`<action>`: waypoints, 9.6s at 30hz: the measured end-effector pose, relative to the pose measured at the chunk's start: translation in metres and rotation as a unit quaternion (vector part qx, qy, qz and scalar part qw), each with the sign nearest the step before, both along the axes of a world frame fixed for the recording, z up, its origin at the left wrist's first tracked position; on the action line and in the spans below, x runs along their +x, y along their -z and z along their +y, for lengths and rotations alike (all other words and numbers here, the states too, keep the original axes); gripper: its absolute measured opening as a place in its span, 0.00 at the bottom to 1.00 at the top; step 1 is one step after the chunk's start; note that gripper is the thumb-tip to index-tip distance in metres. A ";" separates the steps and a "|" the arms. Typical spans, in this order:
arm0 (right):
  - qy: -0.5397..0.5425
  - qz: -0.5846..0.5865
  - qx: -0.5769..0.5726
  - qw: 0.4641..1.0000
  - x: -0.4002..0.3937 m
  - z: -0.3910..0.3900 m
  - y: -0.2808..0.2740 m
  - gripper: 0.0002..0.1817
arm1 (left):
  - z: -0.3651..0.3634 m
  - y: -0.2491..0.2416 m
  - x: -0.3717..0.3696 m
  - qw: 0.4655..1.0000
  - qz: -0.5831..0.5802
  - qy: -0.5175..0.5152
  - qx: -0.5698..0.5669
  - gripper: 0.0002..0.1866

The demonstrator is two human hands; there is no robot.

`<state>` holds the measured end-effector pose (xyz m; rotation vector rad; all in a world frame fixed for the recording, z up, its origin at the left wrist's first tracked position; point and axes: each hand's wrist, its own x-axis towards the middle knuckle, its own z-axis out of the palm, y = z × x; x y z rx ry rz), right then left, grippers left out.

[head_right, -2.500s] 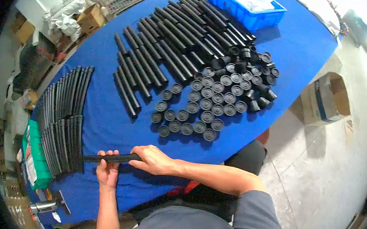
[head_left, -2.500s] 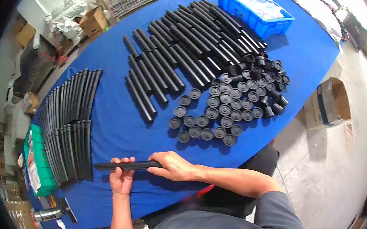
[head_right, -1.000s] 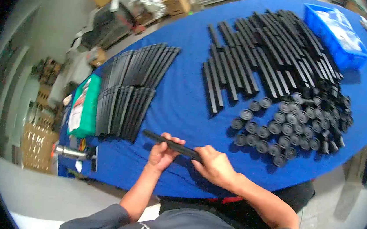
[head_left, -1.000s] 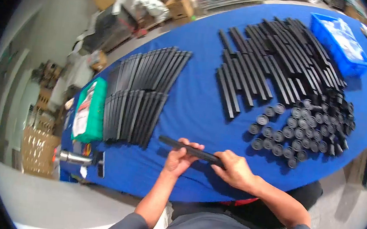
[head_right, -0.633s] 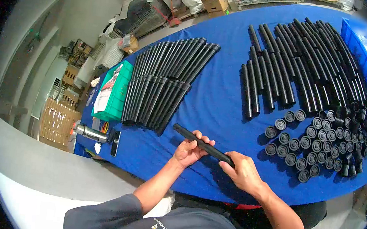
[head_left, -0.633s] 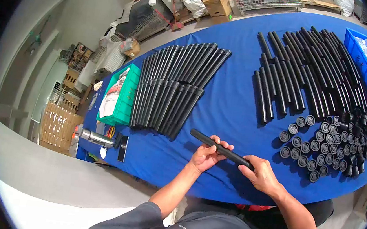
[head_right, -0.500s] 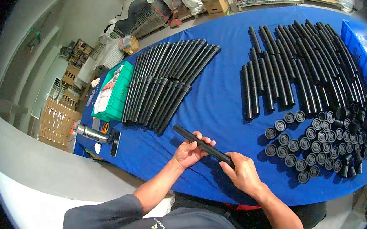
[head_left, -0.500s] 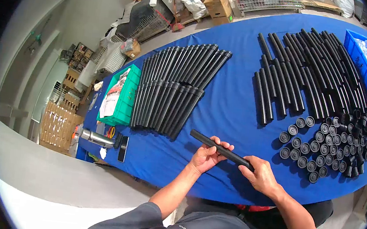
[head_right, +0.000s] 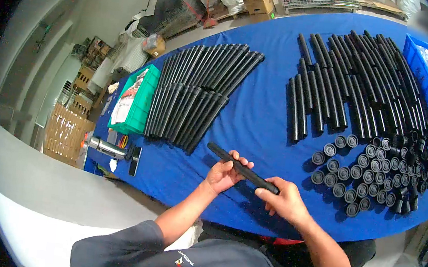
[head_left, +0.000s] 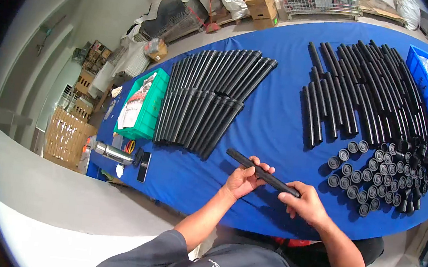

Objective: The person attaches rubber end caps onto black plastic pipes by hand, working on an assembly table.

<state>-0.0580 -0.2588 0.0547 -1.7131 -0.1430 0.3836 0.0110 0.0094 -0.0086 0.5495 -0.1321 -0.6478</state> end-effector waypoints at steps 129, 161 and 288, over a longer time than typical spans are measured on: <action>0.052 -0.140 -0.041 0.988 0.002 -0.001 0.016 0.20 | -0.003 -0.006 0.002 0.998 0.011 0.002 0.059 0.18; 0.088 -0.378 -0.164 0.907 -0.001 0.007 0.028 0.19 | -0.003 -0.005 0.003 0.999 0.017 0.003 0.028 0.16; 0.036 -0.167 -0.020 0.985 0.000 -0.001 0.028 0.21 | -0.002 -0.006 0.001 1.000 0.017 -0.011 -0.004 0.15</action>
